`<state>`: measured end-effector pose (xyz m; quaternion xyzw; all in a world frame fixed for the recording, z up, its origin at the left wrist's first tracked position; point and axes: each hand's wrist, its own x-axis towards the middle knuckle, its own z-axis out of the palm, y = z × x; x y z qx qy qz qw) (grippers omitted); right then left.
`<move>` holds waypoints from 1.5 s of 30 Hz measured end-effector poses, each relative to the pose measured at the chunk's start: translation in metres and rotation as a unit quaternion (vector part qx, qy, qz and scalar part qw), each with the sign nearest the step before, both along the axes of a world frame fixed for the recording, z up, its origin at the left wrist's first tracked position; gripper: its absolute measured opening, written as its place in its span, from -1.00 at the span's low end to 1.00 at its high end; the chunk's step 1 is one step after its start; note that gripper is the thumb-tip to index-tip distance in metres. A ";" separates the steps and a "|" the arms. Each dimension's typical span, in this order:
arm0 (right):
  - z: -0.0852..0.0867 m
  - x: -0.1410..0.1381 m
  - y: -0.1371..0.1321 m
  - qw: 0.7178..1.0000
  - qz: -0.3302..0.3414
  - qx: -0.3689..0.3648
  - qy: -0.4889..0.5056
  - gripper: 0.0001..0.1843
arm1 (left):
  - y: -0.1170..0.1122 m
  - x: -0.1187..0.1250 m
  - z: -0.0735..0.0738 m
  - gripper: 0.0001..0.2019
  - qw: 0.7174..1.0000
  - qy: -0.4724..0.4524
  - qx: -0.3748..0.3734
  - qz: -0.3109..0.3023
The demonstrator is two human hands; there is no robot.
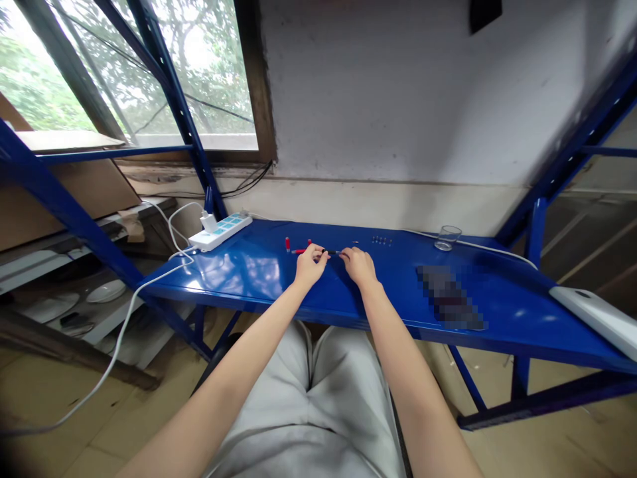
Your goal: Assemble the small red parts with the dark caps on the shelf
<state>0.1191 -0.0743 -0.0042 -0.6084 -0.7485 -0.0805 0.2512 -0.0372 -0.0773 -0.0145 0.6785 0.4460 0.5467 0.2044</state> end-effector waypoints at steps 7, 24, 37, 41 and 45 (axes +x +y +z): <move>-0.002 -0.002 0.004 0.997 0.066 0.028 0.019 -0.67 | 0.005 0.001 -0.006 -0.93 0.999 0.044 -0.015 -0.025; -0.001 -0.014 0.000 0.999 0.046 0.008 -0.021 -0.70 | 0.006 0.001 -0.008 -0.91 0.997 0.058 -0.032 -0.029; -0.005 -0.023 0.048 0.979 -0.015 -0.112 0.167 -0.82 | 0.005 -0.008 0.005 -0.88 0.991 -0.078 -0.062 0.084; -0.006 -0.030 0.057 0.978 -0.019 -0.128 0.167 -0.83 | 0.004 -0.008 0.006 -0.87 0.989 -0.089 -0.064 0.097; -0.004 -0.036 0.061 0.973 -0.003 -0.150 0.176 -0.83 | 0.003 -0.009 0.009 -0.85 0.984 -0.115 -0.082 0.109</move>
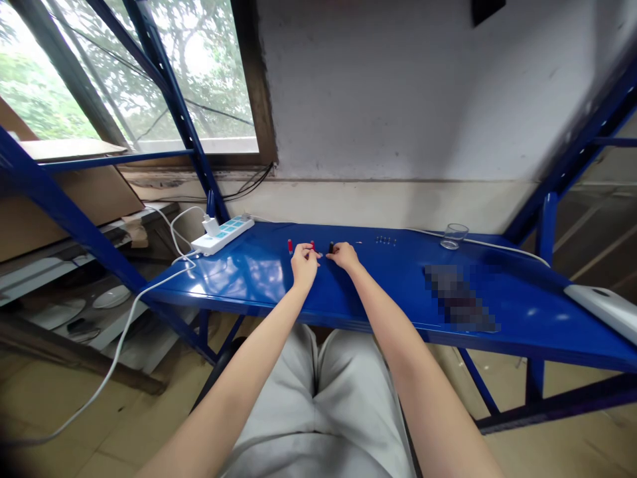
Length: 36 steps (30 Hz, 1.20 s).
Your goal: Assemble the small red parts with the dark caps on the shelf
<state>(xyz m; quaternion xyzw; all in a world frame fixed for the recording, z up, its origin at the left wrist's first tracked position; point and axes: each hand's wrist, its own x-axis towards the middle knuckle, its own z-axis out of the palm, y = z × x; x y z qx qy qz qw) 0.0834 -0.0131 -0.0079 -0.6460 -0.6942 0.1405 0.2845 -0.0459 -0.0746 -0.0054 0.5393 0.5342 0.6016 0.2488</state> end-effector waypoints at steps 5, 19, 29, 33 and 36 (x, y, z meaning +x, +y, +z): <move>0.004 -0.004 0.004 0.999 0.015 -0.034 0.007 -0.84 | -0.003 -0.003 0.008 -0.85 0.997 -0.069 -0.037 0.000; 0.004 -0.001 0.001 1.000 0.024 -0.019 0.001 -0.75 | -0.003 -0.003 0.010 -0.85 0.995 -0.085 -0.047 0.002; 0.011 0.011 -0.021 0.997 0.039 -0.030 -0.060 -0.69 | 0.000 -0.001 0.000 -0.87 1.000 0.000 -0.012 0.005; 0.008 0.021 -0.048 0.998 0.036 0.028 -0.042 -0.79 | -0.001 0.004 -0.006 -0.91 0.989 0.137 0.004 -0.058; 0.004 0.028 -0.066 0.998 0.030 0.060 -0.010 -0.77 | -0.001 0.006 -0.009 -0.83 0.969 0.215 -0.001 -0.122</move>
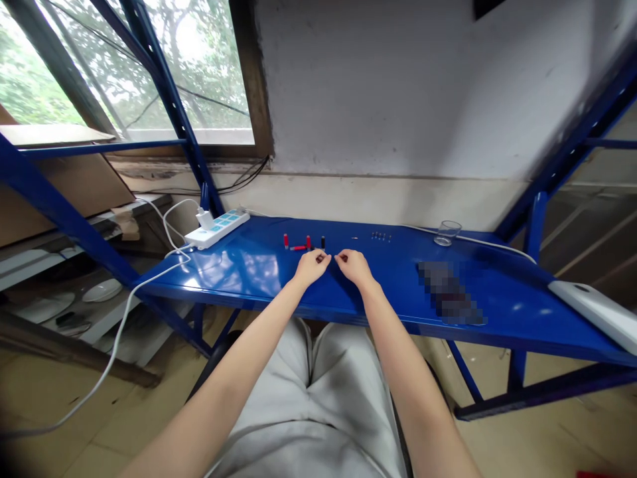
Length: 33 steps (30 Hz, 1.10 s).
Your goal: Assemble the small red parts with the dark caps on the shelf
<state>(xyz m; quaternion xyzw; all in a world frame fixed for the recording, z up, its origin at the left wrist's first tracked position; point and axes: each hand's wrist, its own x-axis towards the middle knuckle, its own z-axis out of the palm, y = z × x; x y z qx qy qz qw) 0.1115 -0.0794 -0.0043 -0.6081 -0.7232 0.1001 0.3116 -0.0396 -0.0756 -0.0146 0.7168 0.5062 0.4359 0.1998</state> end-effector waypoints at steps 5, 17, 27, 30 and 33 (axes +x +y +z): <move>-0.005 0.004 -0.013 1.000 -0.018 -0.009 -0.002 -0.65 | 0.003 -0.002 -0.001 -0.80 0.999 0.037 -0.018 -0.006; -0.008 0.002 -0.011 1.000 -0.010 -0.012 -0.024 -0.66 | 0.002 -0.002 -0.001 -0.77 0.998 0.051 -0.029 0.001; -0.009 0.003 -0.010 0.999 -0.009 -0.019 -0.027 -0.66 | 0.005 -0.003 -0.004 -0.77 0.999 0.046 -0.022 -0.006; -0.009 0.003 -0.010 0.999 -0.008 -0.021 -0.029 -0.66 | 0.004 -0.003 -0.003 -0.77 0.999 0.044 -0.021 -0.010; -0.009 0.003 -0.010 0.999 -0.005 -0.018 -0.029 -0.66 | 0.004 -0.003 -0.002 -0.77 0.999 0.044 -0.024 -0.007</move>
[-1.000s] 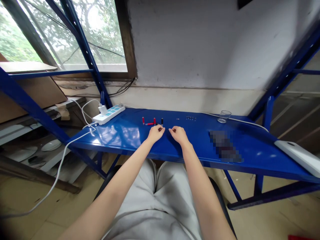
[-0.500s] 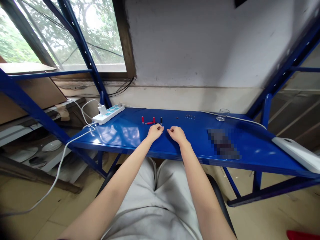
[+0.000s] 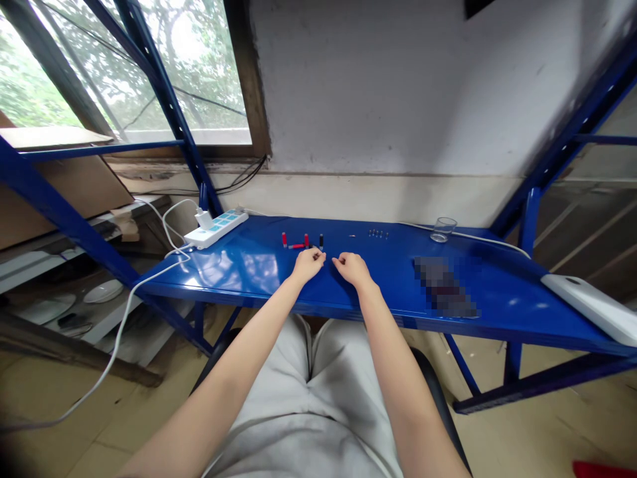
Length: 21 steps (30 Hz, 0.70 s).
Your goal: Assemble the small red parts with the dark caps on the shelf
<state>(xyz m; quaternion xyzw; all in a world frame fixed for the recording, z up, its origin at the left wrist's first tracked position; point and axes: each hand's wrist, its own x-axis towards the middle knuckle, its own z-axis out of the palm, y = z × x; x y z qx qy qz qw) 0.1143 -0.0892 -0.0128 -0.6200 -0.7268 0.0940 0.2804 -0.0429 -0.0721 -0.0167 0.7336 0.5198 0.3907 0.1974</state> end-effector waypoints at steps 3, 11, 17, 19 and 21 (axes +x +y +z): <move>0.000 0.000 0.000 1.000 0.001 0.004 -0.001 -0.66 | -0.001 0.000 0.001 -0.77 1.000 -0.002 -0.001 0.003; 0.001 0.000 -0.001 1.000 0.001 -0.002 0.000 -0.65 | -0.003 0.001 0.002 -0.76 1.000 0.002 -0.007 0.007; 0.000 -0.006 0.001 1.000 -0.004 0.014 0.005 -0.79 | -0.003 -0.003 0.006 -0.78 0.993 -0.035 0.007 0.112; -0.001 -0.011 0.005 0.999 0.002 0.036 0.010 -0.84 | -0.003 -0.006 0.008 -0.77 0.986 -0.068 0.010 0.153; -0.002 -0.016 0.010 0.999 0.007 0.047 -0.005 -0.81 | -0.003 -0.009 0.011 -0.76 0.980 -0.102 0.001 0.169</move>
